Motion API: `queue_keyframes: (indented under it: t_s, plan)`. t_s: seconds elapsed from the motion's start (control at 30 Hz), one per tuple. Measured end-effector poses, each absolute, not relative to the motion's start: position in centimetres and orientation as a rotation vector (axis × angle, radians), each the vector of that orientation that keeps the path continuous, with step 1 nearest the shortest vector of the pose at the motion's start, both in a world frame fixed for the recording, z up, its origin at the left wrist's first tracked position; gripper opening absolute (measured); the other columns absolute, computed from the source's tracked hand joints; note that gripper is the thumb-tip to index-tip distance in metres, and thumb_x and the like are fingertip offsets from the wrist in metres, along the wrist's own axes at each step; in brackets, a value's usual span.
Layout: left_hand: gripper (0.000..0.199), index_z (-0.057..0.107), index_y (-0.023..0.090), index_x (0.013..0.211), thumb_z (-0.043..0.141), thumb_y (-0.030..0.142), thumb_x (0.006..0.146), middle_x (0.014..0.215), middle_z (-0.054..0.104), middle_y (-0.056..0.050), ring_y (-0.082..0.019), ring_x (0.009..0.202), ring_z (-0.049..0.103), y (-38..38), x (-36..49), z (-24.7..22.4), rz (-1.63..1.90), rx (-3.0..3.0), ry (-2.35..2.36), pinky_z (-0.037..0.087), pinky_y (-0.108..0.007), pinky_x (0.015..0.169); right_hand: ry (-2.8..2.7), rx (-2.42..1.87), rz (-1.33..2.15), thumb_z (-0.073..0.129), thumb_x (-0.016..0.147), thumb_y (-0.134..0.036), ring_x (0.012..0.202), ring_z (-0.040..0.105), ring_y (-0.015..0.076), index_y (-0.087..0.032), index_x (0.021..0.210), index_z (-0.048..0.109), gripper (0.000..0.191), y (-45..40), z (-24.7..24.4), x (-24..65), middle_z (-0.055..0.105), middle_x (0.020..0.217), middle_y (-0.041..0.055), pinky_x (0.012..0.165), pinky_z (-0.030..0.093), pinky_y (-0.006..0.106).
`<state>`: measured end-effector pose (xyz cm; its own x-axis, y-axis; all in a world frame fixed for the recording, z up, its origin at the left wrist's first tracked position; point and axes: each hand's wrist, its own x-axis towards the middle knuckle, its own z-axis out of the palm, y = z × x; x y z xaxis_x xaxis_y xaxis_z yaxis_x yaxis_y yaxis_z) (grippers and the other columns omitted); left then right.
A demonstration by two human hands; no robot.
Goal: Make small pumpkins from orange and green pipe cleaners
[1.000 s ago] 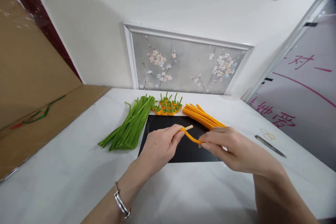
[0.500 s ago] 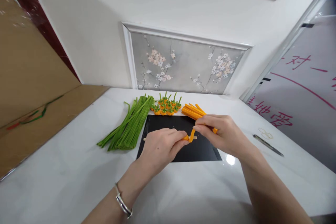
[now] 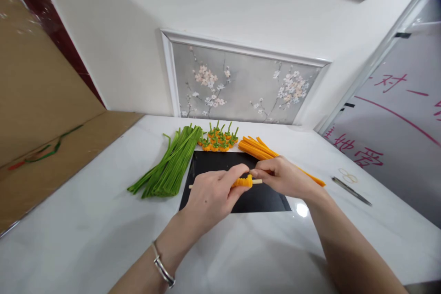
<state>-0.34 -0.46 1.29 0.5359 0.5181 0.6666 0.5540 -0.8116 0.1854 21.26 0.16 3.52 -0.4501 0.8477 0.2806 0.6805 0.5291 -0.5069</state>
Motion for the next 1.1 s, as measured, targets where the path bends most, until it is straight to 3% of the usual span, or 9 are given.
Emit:
queue_keyframes:
  t_s: [0.17, 0.37, 0.5, 0.67, 0.77, 0.93, 1.0, 1.1]
  plan:
    - [0.018, 0.065, 0.023, 0.103, 0.048, 0.025, 0.096, 0.08, 0.07, 0.002, -0.011, 0.068, 0.062, -0.6, -0.4, 2.0, -1.25, -2.805, -1.074, 0.042, -0.021, 0.061, -2.369, -1.154, 0.558, 0.048, 0.096, -0.031, 0.052, 0.041, 0.0095, -0.019, 0.065, 0.053, 0.034, -0.7, 3.5, 21.5, 0.047, 0.057, -0.0039, 0.048, 0.034, 0.023]
    - [0.017, 0.067, 0.023, 0.092, 0.05, 0.024, 0.093, 0.069, 0.063, 0.004, -0.01, 0.058, 0.053, -0.7, -0.4, 2.7, -1.242, -2.886, -1.389, 0.035, -0.021, 0.049, -2.483, -1.045, 0.582, 0.048, 0.096, -0.029, 0.049, 0.029, 0.0081, -0.019, 0.06, 0.042, 0.037, -2.1, 4.0, 21.2, 0.035, 0.055, -0.0059, 0.046, 0.026, 0.024]
    - [0.021, 0.068, 0.022, 0.102, 0.051, 0.023, 0.09, 0.071, 0.065, 0.004, -0.011, 0.061, 0.056, -0.3, -0.4, 2.6, -1.351, -3.071, -1.464, 0.042, -0.02, 0.053, -2.47, -1.053, 0.603, 0.047, 0.097, -0.03, 0.049, 0.027, 0.0084, -0.019, 0.062, 0.043, 0.037, -2.4, 4.2, 21.5, 0.036, 0.055, -0.0058, 0.045, 0.024, 0.024]
    - [0.032, 0.064, 0.024, 0.12, 0.056, 0.025, 0.09, 0.093, 0.07, -0.001, -0.014, 0.083, 0.064, -0.1, -0.9, 3.1, -1.533, -3.368, -1.416, 0.053, -0.026, 0.075, -2.442, -1.091, 0.63, 0.046, 0.097, -0.031, 0.051, 0.037, 0.0092, -0.019, 0.072, 0.058, 0.031, -2.4, 4.5, 22.1, 0.049, 0.06, -0.0033, 0.046, 0.029, 0.024]
    - [0.034, 0.059, 0.026, 0.126, 0.052, 0.031, 0.093, 0.087, 0.069, -0.002, -0.013, 0.079, 0.063, -0.1, -1.2, 3.5, -1.612, -3.442, -1.43, 0.053, -0.026, 0.072, -2.422, -1.092, 0.621, 0.046, 0.097, -0.031, 0.05, 0.036, 0.009, -0.019, 0.073, 0.06, 0.03, -2.2, 4.6, 22.1, 0.049, 0.059, -0.0037, 0.046, 0.029, 0.024]
    - [0.024, 0.067, 0.021, 0.107, 0.053, 0.033, 0.093, 0.069, 0.062, 0.001, -0.014, 0.073, 0.059, 0.1, -1.1, 3.2, -1.7, -3.33, -1.426, 0.049, -0.026, 0.073, -2.442, -1.088, 0.593, 0.045, 0.098, -0.032, 0.05, 0.037, 0.0087, -0.018, 0.073, 0.06, 0.032, -2.2, 4.7, 22.0, 0.052, 0.06, -0.0032, 0.047, 0.029, 0.024]
    - [0.022, 0.07, 0.019, 0.098, 0.053, 0.033, 0.092, 0.071, 0.063, 0.001, -0.013, 0.072, 0.059, 0.3, -0.9, 2.8, -1.663, -3.235, -1.447, 0.048, -0.025, 0.071, -2.471, -1.083, 0.549, 0.045, 0.098, -0.031, 0.05, 0.039, 0.0087, -0.018, 0.072, 0.058, 0.032, -2.4, 4.6, 21.9, 0.052, 0.06, -0.003, 0.047, 0.029, 0.024]
    - [0.024, 0.07, 0.02, 0.101, 0.051, 0.031, 0.093, 0.077, 0.067, 0.001, -0.013, 0.068, 0.058, 0.3, -0.7, 2.4, -1.483, -3.085, -1.497, 0.044, -0.023, 0.062, -2.518, -1.108, 0.384, 0.044, 0.099, -0.03, 0.048, 0.04, 0.0093, -0.019, 0.067, 0.052, 0.034, -2.9, 4.4, 21.3, 0.046, 0.055, -0.0043, 0.048, 0.028, 0.025]
